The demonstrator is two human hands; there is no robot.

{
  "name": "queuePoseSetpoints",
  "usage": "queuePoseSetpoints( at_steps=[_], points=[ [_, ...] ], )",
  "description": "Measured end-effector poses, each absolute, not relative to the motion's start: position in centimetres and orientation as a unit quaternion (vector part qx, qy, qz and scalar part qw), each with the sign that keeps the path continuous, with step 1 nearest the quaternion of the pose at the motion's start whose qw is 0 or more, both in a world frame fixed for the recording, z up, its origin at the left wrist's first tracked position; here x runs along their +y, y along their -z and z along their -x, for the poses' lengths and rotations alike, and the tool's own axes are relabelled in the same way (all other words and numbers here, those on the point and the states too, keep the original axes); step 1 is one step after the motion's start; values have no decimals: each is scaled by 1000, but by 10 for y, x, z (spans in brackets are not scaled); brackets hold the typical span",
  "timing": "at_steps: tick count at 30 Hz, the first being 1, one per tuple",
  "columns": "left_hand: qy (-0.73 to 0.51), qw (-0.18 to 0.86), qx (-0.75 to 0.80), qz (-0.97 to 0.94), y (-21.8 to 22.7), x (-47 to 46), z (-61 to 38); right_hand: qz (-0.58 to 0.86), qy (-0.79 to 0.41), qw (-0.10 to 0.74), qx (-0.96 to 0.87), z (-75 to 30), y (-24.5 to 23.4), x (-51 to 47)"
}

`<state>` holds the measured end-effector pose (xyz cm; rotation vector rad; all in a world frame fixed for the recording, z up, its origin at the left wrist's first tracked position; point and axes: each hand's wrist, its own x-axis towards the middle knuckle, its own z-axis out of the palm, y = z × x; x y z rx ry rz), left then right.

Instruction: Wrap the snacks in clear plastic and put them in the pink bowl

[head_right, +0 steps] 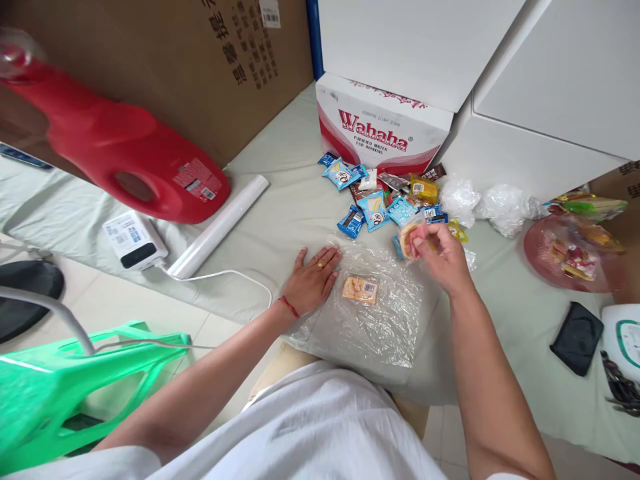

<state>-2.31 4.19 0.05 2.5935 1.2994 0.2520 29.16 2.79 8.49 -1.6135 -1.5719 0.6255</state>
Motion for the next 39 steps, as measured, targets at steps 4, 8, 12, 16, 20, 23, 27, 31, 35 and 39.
queuePoseSetpoints(
  at_steps=[4, 8, 12, 16, 20, 23, 27, 31, 35, 39],
  points=[
    [-88, 119, 444, -884, -1, 42, 23, 590, -395, 318, -629, -255, -92, 0],
    [-93, 114, 445, -883, 0, 41, 23, 573, -337, 207, -718, -218, -72, -7],
    [-94, 111, 447, -883, 0, 41, 24, 574, -230, 189, -763, -208, -51, -5],
    [-92, 116, 447, -882, -2, 41, 24, 561, -200, 187, -781, -209, -52, -14],
    [-90, 123, 447, -882, -3, 40, 25, 541, -196, 131, -807, -205, -50, -26],
    [-97, 137, 443, -880, -2, 41, 26, 542, -190, 136, -808, -205, -40, -31],
    [-107, 188, 444, -869, -3, 51, 34, 557, -191, 163, -791, -210, -39, -36],
    [-145, 205, 438, -863, -11, 62, 51, 596, -169, 262, -740, -222, -62, -63],
    [-275, 124, 443, -845, -23, 38, 71, 602, -183, 292, -720, -237, -71, -119],
    [-292, 177, 222, -913, -21, -9, 92, 574, -214, 226, -757, -244, -46, -173]
  ],
)
